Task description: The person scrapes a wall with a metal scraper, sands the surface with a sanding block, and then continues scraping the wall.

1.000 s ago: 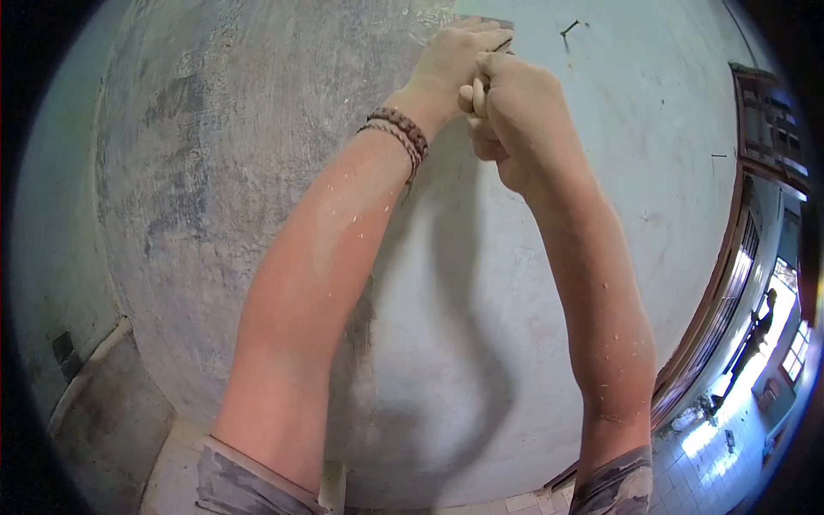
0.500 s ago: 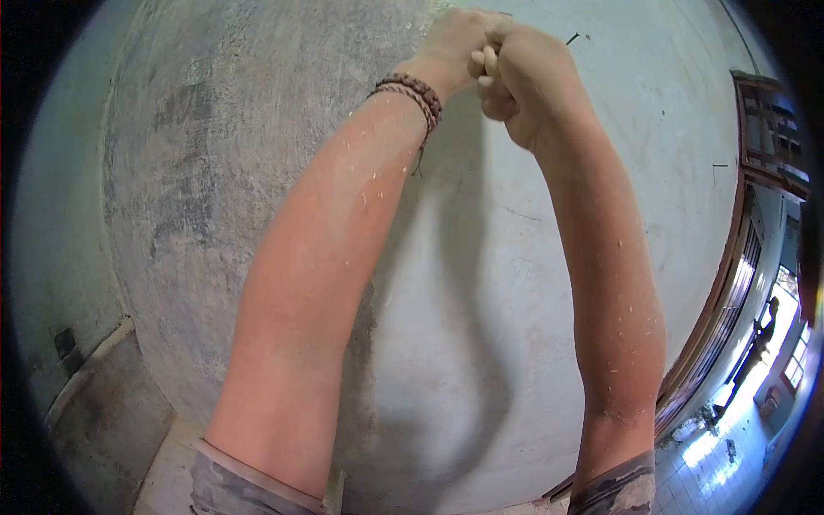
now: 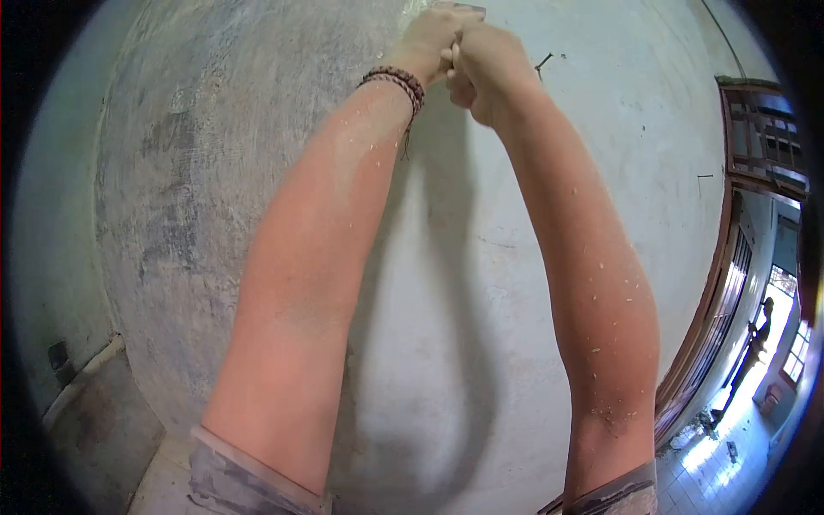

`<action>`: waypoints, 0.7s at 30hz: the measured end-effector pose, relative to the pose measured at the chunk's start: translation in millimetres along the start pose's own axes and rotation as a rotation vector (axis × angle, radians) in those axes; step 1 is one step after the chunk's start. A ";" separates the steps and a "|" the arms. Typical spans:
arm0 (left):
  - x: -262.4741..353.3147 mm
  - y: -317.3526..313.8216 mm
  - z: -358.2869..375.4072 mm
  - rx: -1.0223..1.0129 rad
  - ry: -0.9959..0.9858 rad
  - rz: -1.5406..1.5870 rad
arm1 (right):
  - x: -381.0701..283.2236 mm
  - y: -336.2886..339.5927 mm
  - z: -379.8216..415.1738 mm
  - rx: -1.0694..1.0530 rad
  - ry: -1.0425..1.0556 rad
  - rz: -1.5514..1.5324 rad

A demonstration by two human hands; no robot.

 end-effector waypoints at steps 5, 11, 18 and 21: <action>36.2 8.9 58.6 -0.053 -0.017 -0.073 | 37.3 14.3 53.9 -0.047 0.030 -0.006; 64.0 43.2 116.2 -0.134 0.083 0.004 | 63.9 24.8 112.7 -0.139 0.002 0.107; 56.6 70.4 118.1 -0.248 0.244 0.180 | 20.4 10.3 103.7 -0.078 0.993 0.867; 50.1 62.8 122.1 -0.299 0.441 0.284 | 33.0 -0.9 78.7 -0.201 1.009 0.913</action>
Point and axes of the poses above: each hand's wrist, its own z-axis away from the middle knuckle, its own y-axis out of the back of the hand, x = y × z, the point moved 7 cm from there along -z, towards the middle knuckle, and after that the axes turned 15 degrees about -z, right-handed, at the moved point
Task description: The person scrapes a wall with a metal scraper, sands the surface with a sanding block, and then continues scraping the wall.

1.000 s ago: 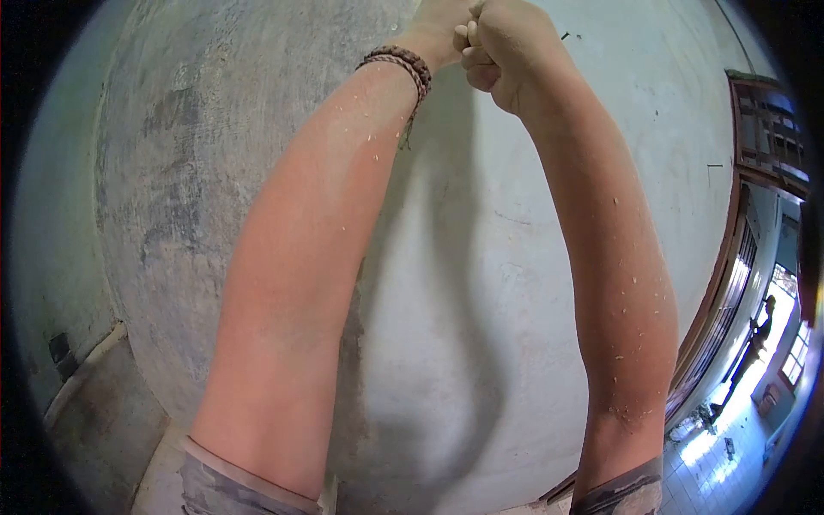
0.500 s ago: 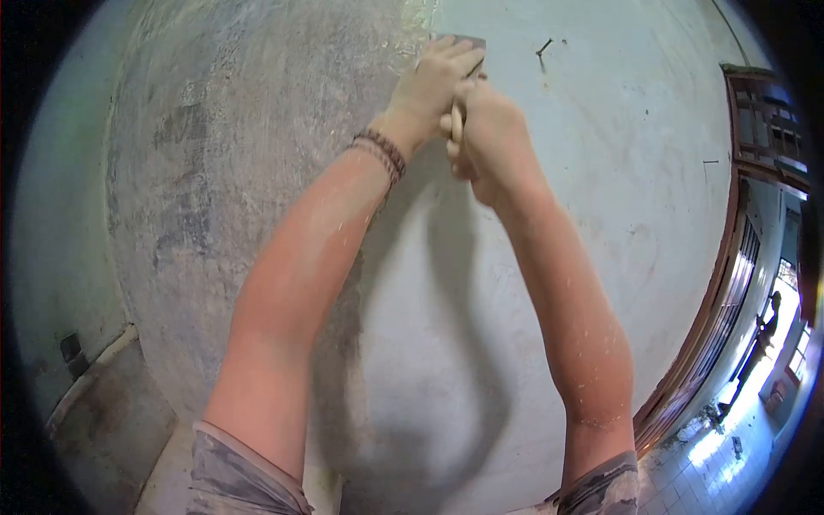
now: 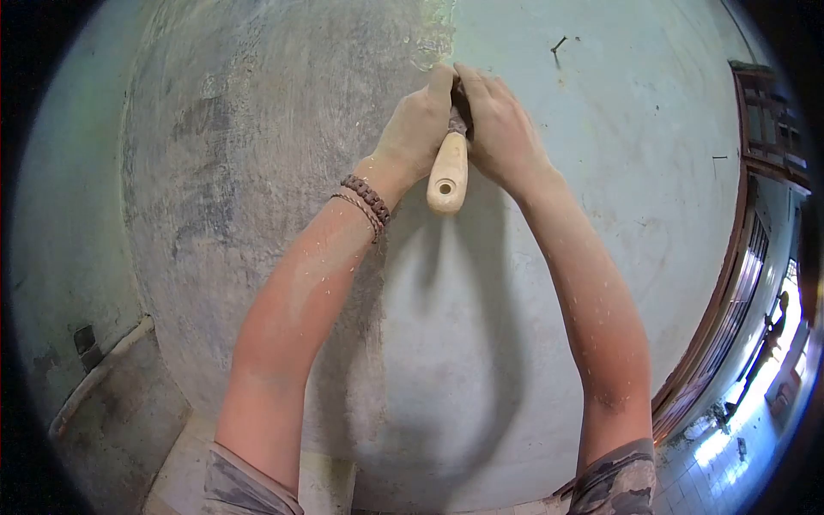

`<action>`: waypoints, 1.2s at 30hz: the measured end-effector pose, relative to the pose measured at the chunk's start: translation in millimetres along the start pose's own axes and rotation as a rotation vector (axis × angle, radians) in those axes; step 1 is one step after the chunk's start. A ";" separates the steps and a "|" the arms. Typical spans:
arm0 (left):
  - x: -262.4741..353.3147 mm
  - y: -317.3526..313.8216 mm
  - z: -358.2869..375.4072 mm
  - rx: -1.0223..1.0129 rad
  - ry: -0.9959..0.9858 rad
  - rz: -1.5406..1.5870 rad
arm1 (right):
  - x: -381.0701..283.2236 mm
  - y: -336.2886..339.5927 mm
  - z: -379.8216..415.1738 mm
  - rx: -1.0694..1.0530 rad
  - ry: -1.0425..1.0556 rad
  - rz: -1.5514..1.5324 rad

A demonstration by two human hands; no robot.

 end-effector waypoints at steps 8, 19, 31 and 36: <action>19.9 21.8 25.8 0.281 -0.383 -0.083 | 38.5 -0.2 -23.8 -0.118 -0.168 0.183; 37.1 39.1 -12.0 0.334 -0.295 -0.326 | 88.6 -7.6 -94.9 -0.114 -0.025 0.192; 34.9 51.5 -63.9 0.371 -0.309 -0.283 | 110.0 -7.7 -152.9 -0.236 0.244 0.400; 14.1 53.1 -80.2 0.281 -0.250 -0.164 | 123.2 -21.1 -174.9 -0.243 0.284 0.577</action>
Point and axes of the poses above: each hand's wrist, its own z-axis away from the middle knuckle, its own y-axis out of the back of the hand, x = y × z, the point moved 7 cm from there along -z, towards the middle knuckle, and after that the axes turned 15 degrees about -z, right-handed, at the moved point
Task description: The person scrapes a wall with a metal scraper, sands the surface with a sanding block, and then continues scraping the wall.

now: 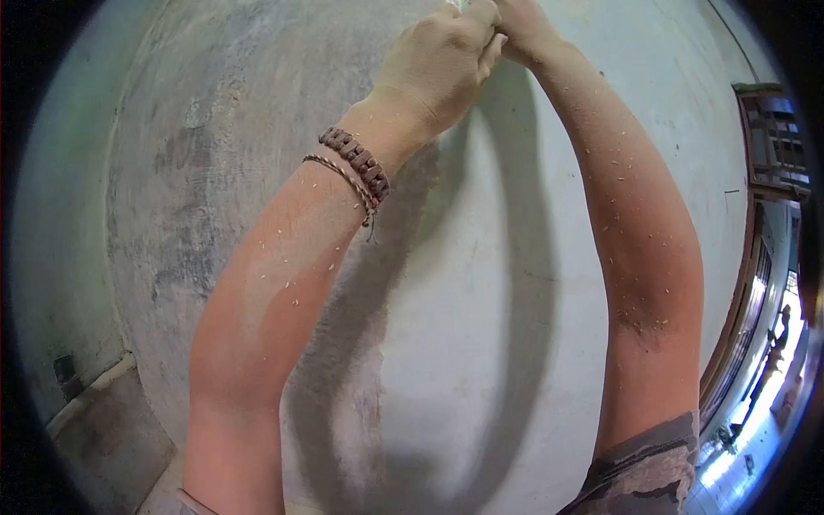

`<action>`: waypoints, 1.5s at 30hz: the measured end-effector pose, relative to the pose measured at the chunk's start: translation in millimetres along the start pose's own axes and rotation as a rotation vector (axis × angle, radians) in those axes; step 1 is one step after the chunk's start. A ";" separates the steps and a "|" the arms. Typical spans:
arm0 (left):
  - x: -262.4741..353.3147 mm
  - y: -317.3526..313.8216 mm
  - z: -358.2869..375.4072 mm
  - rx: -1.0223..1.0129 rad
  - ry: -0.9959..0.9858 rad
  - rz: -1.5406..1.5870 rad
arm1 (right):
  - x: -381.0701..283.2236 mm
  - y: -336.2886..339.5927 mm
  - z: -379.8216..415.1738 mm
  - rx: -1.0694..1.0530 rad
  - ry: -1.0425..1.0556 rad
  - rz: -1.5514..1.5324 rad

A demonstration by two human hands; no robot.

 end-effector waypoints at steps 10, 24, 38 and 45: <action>-21.1 -7.8 -0.9 0.110 0.002 -0.159 | 21.8 -13.0 -16.3 -0.021 -0.150 -0.074; 75.6 32.5 137.9 -0.251 0.268 -0.269 | -140.6 30.9 134.0 0.055 -0.228 -0.407; 44.7 17.2 89.1 -0.156 0.204 -0.342 | -98.5 18.7 84.4 0.133 -0.184 -0.472; 30.8 15.7 36.6 -0.056 0.102 -0.413 | -41.5 -3.8 42.4 -0.047 -0.018 -0.428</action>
Point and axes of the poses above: each hand's wrist, its own z-axis away from the middle knuckle, its own y-axis out of the back of the hand, x = y × z, the point moved 7 cm from there along -z, towards the middle knuckle, and after that the axes turned 15 degrees about -z, right-handed, at the moved point
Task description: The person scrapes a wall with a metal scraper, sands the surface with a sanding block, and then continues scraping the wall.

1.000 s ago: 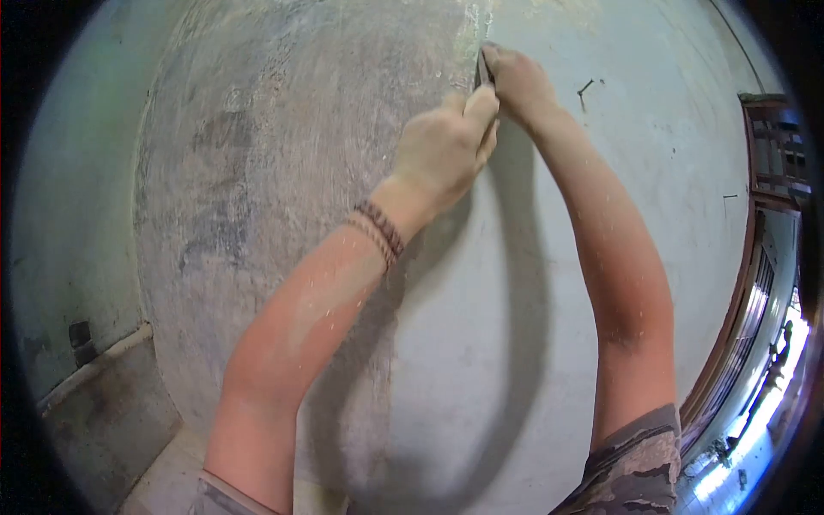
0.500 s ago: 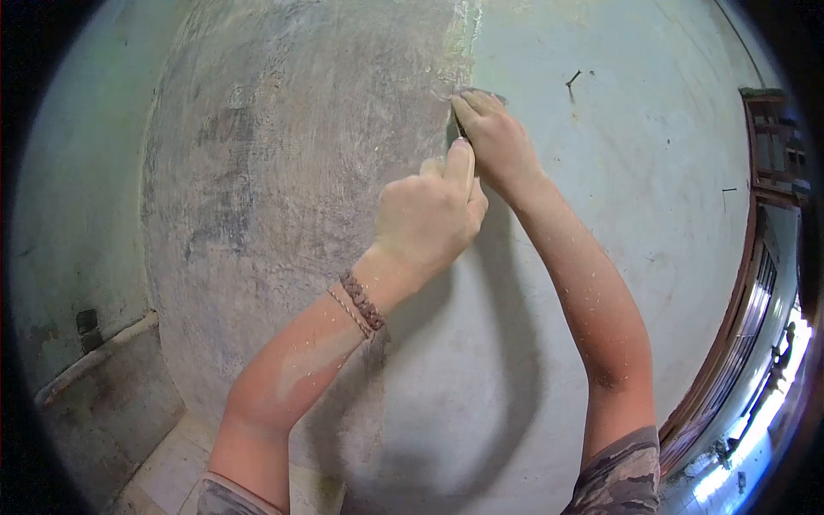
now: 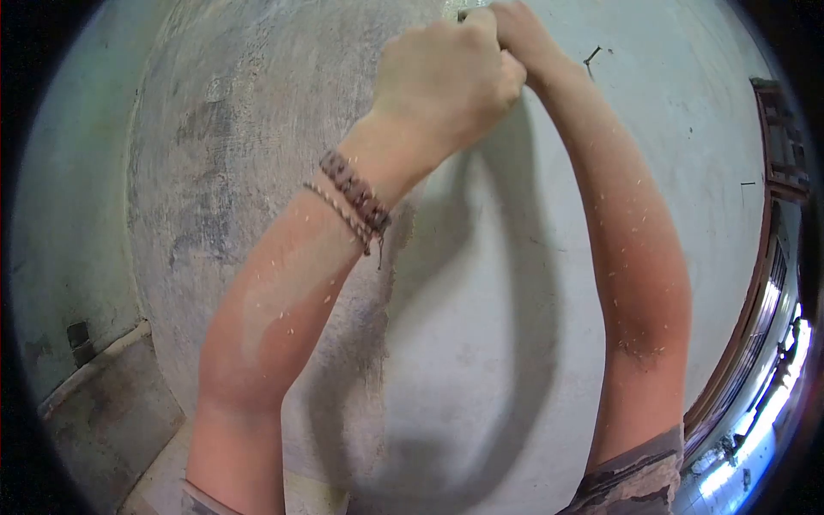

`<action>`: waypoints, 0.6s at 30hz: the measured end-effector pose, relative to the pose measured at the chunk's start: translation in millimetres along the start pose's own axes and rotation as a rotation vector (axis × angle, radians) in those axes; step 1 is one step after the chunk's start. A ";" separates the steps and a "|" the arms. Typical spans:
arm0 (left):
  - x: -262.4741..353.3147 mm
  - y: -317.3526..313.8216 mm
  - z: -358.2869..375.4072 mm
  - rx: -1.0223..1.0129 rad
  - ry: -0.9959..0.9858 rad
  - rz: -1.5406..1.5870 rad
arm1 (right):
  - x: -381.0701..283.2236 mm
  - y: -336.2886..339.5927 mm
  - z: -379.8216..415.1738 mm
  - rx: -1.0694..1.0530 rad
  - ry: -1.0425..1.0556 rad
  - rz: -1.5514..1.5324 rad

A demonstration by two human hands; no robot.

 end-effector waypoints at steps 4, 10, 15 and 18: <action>0.1 0.3 -23.6 -0.269 -0.005 0.123 | 15.6 6.8 -22.7 0.177 -0.129 -0.085; -20.9 -26.0 -50.7 -0.117 -0.024 0.110 | 47.1 13.6 -55.5 0.265 -0.114 0.008; -33.6 -40.3 -83.0 -0.066 -0.003 0.104 | 95.1 13.7 -92.0 0.369 -0.009 0.033; -38.5 -48.7 -78.0 0.016 0.010 0.020 | 83.8 16.8 -82.2 0.311 -0.027 0.137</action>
Point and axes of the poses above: each hand's wrist, its own z-axis away from the middle knuckle, its own y-axis out of the back of the hand, x = y × z, the point moved 7 cm from there along -z, towards the middle knuckle, and after that the axes turned 15 degrees about -z, right-handed, at the moved point
